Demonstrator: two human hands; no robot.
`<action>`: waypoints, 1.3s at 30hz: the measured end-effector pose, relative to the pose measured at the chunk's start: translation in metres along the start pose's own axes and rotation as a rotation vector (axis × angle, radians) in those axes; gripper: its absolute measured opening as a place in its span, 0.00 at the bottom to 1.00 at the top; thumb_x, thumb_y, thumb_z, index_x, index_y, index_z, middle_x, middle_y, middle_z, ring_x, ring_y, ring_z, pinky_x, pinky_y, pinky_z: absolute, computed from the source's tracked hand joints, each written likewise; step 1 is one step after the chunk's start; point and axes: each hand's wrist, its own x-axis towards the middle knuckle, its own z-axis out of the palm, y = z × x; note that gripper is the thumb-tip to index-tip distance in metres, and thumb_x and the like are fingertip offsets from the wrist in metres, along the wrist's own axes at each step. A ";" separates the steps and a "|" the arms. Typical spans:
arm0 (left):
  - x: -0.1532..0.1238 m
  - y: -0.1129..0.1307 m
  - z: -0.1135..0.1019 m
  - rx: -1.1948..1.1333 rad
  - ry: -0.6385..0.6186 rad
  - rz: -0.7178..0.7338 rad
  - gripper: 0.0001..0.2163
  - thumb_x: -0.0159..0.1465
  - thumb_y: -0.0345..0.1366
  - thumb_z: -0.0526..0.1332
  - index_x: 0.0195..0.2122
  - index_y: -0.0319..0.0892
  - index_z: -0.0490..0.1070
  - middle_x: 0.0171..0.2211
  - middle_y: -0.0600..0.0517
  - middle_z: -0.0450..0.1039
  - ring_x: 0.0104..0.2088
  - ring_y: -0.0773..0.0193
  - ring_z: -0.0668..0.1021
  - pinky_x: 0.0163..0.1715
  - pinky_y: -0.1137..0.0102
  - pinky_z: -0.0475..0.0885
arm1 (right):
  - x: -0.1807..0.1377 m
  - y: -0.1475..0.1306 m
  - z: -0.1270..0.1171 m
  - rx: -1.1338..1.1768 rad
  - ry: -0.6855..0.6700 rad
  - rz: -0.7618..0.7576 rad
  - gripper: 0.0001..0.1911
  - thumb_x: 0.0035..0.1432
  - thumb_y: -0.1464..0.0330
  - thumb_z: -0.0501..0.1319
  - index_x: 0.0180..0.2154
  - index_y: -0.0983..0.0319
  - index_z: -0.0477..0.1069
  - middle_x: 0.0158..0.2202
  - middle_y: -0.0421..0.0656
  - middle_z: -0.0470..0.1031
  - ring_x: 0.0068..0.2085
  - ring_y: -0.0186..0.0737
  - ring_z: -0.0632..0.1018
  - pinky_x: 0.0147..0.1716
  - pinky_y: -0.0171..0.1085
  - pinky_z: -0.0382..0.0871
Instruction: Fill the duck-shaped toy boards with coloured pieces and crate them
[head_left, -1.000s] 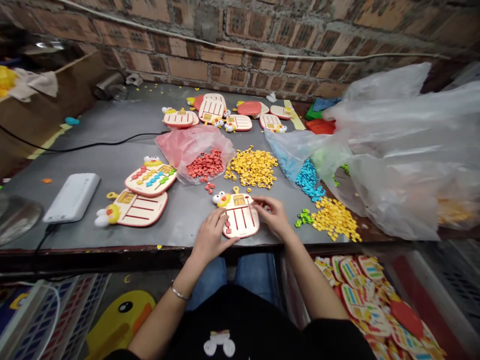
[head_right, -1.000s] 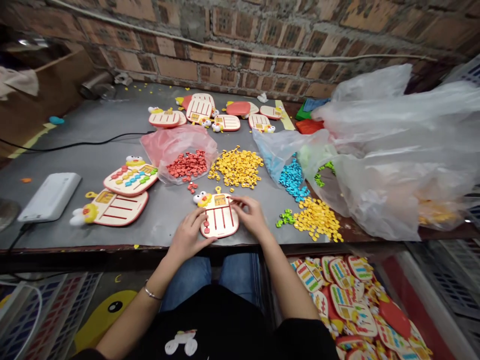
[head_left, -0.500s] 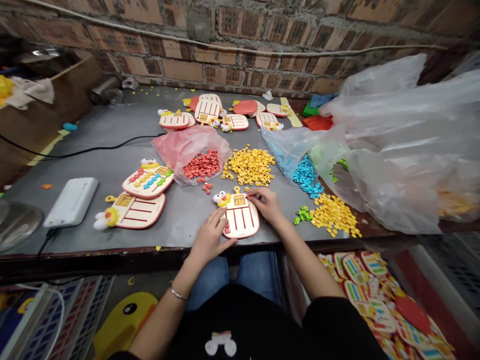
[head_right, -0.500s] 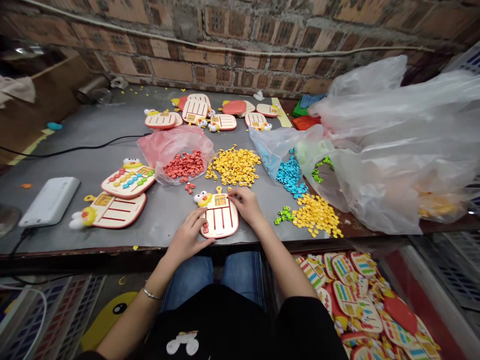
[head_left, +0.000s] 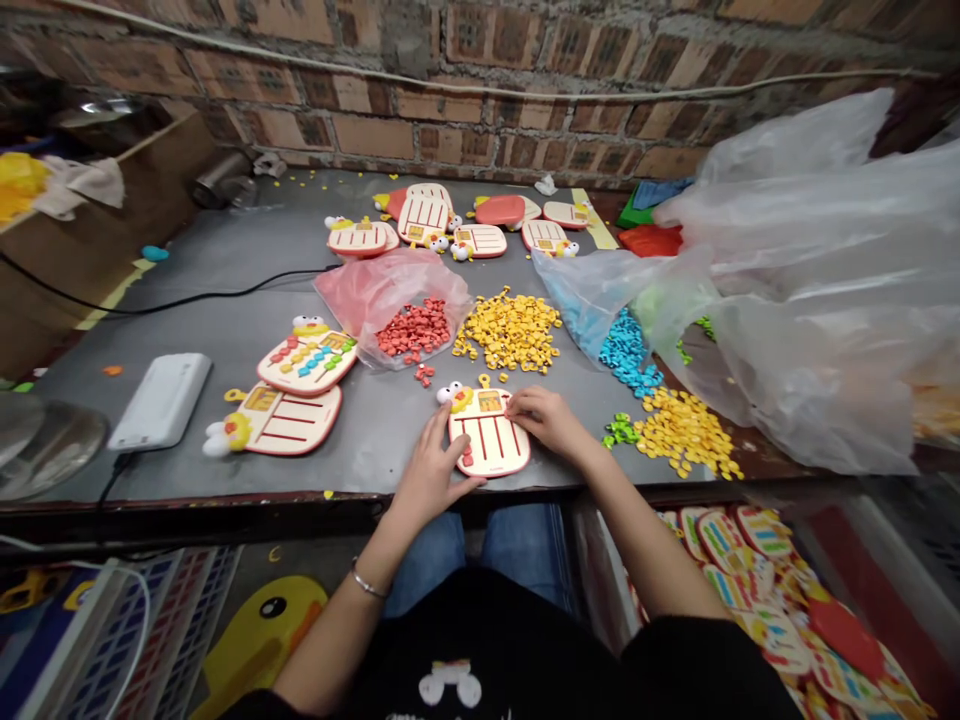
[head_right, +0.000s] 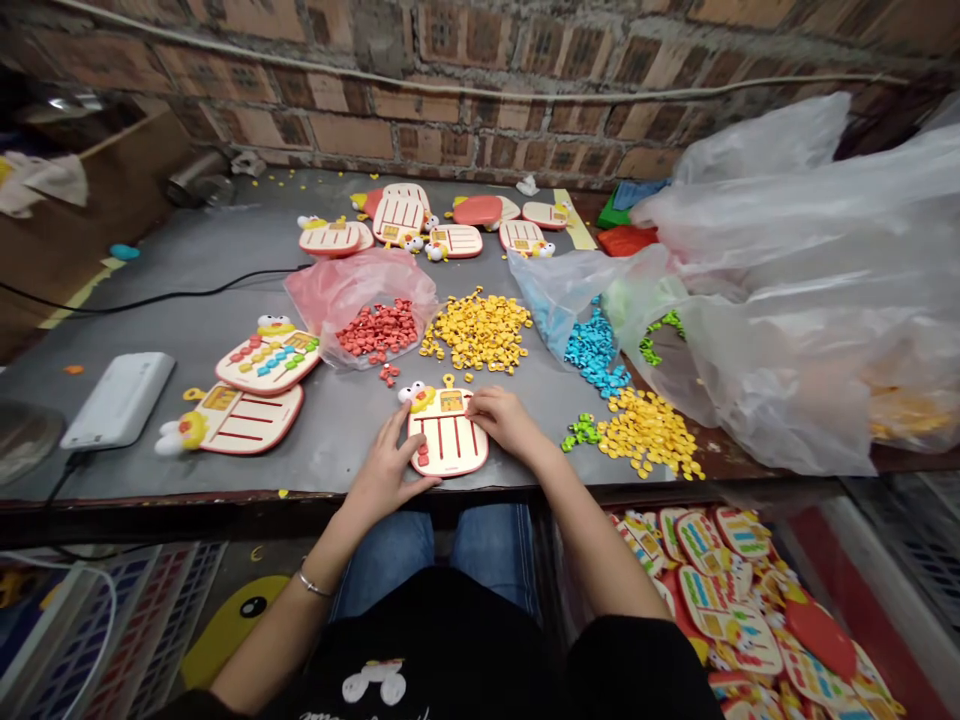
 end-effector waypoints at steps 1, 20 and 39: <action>0.000 0.000 0.000 0.000 -0.007 0.004 0.19 0.57 0.44 0.66 0.45 0.41 0.67 0.67 0.35 0.41 0.65 0.41 0.54 0.59 0.49 0.61 | 0.001 -0.002 0.001 0.040 -0.016 0.009 0.07 0.60 0.71 0.58 0.31 0.61 0.74 0.34 0.45 0.76 0.39 0.42 0.75 0.40 0.41 0.68; 0.003 0.004 -0.003 0.141 -0.070 -0.044 0.40 0.53 0.50 0.66 0.65 0.44 0.53 0.65 0.39 0.51 0.63 0.44 0.59 0.63 0.46 0.47 | -0.041 -0.026 0.009 0.207 0.239 0.216 0.18 0.61 0.66 0.59 0.53 0.56 0.68 0.46 0.46 0.75 0.46 0.44 0.75 0.45 0.43 0.69; 0.002 0.005 -0.002 0.214 -0.088 -0.067 0.37 0.53 0.52 0.66 0.62 0.45 0.58 0.66 0.41 0.50 0.61 0.44 0.60 0.62 0.43 0.45 | 0.004 0.002 0.002 -0.163 0.198 0.045 0.06 0.60 0.72 0.59 0.35 0.60 0.75 0.34 0.46 0.71 0.39 0.44 0.72 0.41 0.44 0.69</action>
